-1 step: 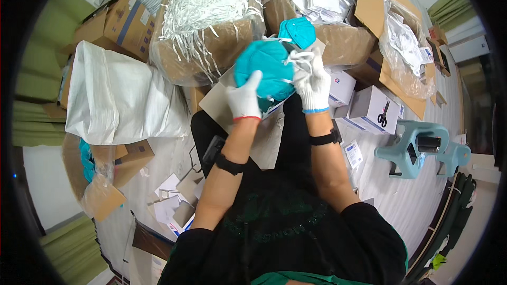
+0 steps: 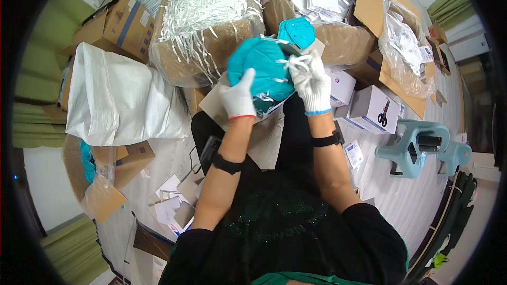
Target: Packing turquoise masks into a small cardboard box from a storage area.
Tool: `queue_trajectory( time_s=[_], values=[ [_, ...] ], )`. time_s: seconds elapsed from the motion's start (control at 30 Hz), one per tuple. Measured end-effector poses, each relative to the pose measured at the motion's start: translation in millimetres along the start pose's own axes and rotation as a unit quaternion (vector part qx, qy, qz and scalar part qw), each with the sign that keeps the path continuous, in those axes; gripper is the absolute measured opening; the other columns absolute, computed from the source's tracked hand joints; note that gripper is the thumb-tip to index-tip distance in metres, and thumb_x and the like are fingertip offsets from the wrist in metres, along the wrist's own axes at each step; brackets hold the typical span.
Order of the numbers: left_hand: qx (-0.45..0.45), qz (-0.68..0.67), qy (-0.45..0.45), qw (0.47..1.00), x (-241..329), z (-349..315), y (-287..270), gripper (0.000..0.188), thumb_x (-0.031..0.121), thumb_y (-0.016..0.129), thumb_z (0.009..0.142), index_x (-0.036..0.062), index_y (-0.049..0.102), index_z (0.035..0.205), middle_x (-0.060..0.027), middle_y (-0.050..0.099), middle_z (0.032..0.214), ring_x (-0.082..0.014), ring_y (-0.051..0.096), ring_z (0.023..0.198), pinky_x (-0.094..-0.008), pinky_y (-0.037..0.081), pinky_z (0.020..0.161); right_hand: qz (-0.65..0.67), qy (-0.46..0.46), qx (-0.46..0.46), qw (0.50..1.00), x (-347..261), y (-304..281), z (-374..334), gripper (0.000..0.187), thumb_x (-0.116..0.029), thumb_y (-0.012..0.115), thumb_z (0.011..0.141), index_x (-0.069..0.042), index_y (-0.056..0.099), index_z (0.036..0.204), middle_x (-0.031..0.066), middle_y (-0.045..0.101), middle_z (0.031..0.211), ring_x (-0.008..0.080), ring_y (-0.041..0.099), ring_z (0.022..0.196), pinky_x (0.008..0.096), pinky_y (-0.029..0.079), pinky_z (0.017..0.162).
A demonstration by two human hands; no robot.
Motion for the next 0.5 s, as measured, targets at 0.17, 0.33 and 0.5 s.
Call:
queue_trajectory(
  time_s=[0.17,0.33,0.5],
  values=[
    [-0.031,0.041,0.143,0.988,47.0,14.1,-9.5,0.024,0.001,0.077,0.077,-0.0024,0.065,0.097,-0.0031,0.067,0.09,-0.0105,0.062,0.075,-0.0235,0.05,0.071,-0.746,0.023,0.195,0.637,-31.4,-14.6,-33.9,0.04,-0.004,0.063,0.085,0.005,0.055,0.123,0.0157,0.066,0.107,0.0245,0.064,0.097,0.0334,0.051,0.089],
    [-0.124,0.042,0.087,0.987,56.9,5.0,-8.7,0.026,-0.003,0.074,0.079,-0.0043,0.068,0.105,-0.0048,0.07,0.094,-0.0092,0.064,0.079,-0.0229,0.052,0.072,-0.526,-0.126,0.033,0.841,-25.8,62.3,-16.8,0.047,-0.011,0.07,0.085,0.003,0.054,0.128,0.0135,0.066,0.113,0.0221,0.063,0.1,0.0335,0.048,0.094],
    [-0.137,0.032,0.084,0.986,57.8,-2.4,-2.7,0.028,-0.002,0.073,0.081,-0.0055,0.068,0.108,-0.0073,0.07,0.099,-0.0116,0.066,0.081,-0.0247,0.054,0.073,-0.561,0.035,-0.053,0.825,-1.7,94.9,-7.3,0.039,-0.01,0.072,0.084,0.002,0.061,0.119,0.0108,0.068,0.108,0.0155,0.064,0.094,0.0297,0.054,0.077]
  ],
)
Point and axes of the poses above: each hand's wrist, its own z-axis towards the middle knuckle, its own y-axis out of the palm, x = y × z, the point moved 4 cm from there along z, towards the middle knuckle
